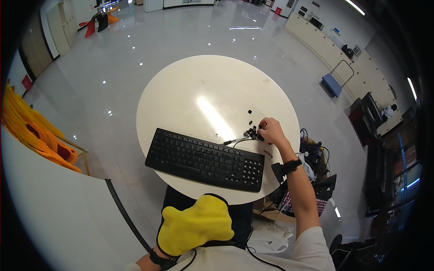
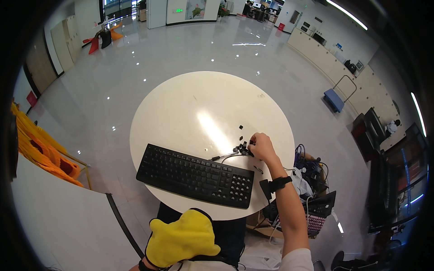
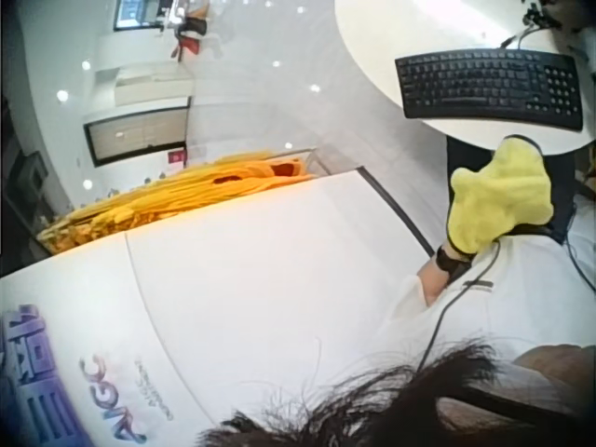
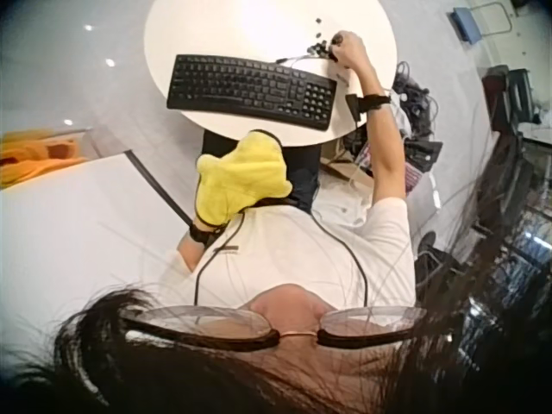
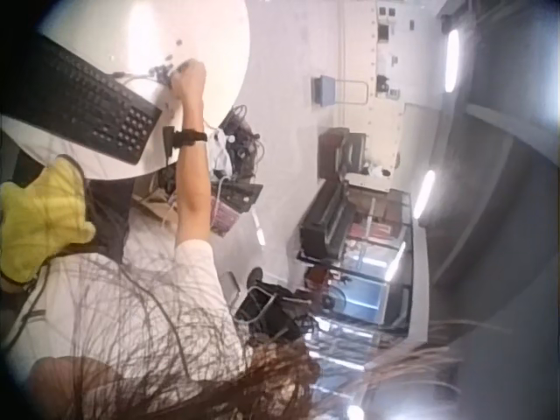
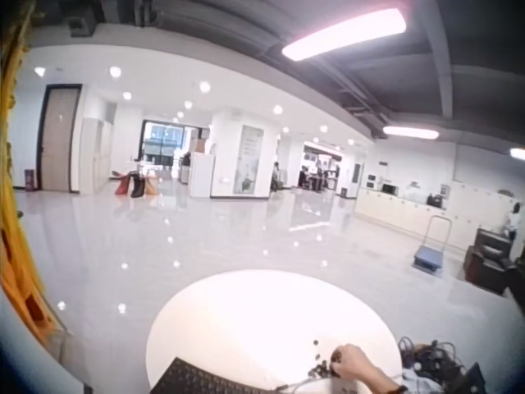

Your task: Cleaning individual keyboard keycaps using a yellow cleaning cloth.

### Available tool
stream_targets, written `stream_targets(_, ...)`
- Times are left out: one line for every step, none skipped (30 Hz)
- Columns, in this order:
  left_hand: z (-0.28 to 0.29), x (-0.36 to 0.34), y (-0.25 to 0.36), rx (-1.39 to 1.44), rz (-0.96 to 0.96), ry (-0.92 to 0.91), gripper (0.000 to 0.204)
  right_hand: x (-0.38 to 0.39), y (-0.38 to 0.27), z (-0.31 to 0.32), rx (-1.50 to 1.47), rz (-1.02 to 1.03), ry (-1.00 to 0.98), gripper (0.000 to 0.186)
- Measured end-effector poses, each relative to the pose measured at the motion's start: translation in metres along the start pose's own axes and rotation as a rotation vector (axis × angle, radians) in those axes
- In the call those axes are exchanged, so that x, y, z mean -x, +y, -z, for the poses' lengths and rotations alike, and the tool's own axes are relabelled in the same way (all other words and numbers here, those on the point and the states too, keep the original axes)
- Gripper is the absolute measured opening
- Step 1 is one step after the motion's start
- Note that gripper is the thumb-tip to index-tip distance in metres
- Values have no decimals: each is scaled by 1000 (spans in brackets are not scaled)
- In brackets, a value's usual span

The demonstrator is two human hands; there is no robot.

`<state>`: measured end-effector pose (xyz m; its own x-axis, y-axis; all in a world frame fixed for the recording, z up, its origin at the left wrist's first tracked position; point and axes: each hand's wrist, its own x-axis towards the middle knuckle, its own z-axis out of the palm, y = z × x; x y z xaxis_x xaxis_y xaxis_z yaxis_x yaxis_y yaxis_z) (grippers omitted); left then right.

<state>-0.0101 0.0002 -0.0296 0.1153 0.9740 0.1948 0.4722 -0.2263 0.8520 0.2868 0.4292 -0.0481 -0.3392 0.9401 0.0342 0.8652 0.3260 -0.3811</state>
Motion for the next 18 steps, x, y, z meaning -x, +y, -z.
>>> stream_targets(1,1,-2,4,5,7,49,0,-3,0,6,4,-5,32)
stream_targets(1,2,-2,8,3,10,49,1,-6,1,-39,-38,-4,33)
stream_targets(3,2,-3,10,2,13,49,1,-10,3,-82,-77,-2,33)
stream_targets(3,2,-3,16,-2,22,49,3,-14,6,-76,-67,-6,33)
stream_targets(4,4,-4,18,1,30,49,8,-17,8,-117,-54,23,33)
stream_targets(6,4,-4,25,-1,34,49,14,-19,10,-157,-43,53,33)
stream_targets(9,5,-4,29,-8,41,49,18,-16,12,-152,-30,53,33)
stream_targets(11,6,-3,37,-12,48,49,26,-12,15,-216,27,215,31)
stream_targets(15,7,-1,42,-11,60,50,34,-11,14,-285,86,374,29)
stream_targets(18,9,2,44,-4,74,50,44,-22,13,-292,104,364,29)
stream_targets(20,11,4,45,6,89,50,61,-29,16,-484,93,349,27)
stream_targets(20,10,3,62,-11,98,50,87,-38,27,-658,74,343,26)
stream_targets(21,13,7,65,-8,121,50,114,-59,27,-776,161,313,26)
stream_targets(21,14,10,76,-17,135,50,150,-82,30,-888,237,287,26)
stream_targets(21,11,15,90,-41,141,50,186,-101,35,-907,306,203,27)
stream_targets(22,10,23,97,-54,152,50,219,-123,39,-937,371,113,28)
stream_targets(16,7,24,125,-90,158,50,250,-145,45,-951,402,48,29)
stream_targets(15,3,32,139,-120,161,51,276,-164,48,-985,430,-26,29)
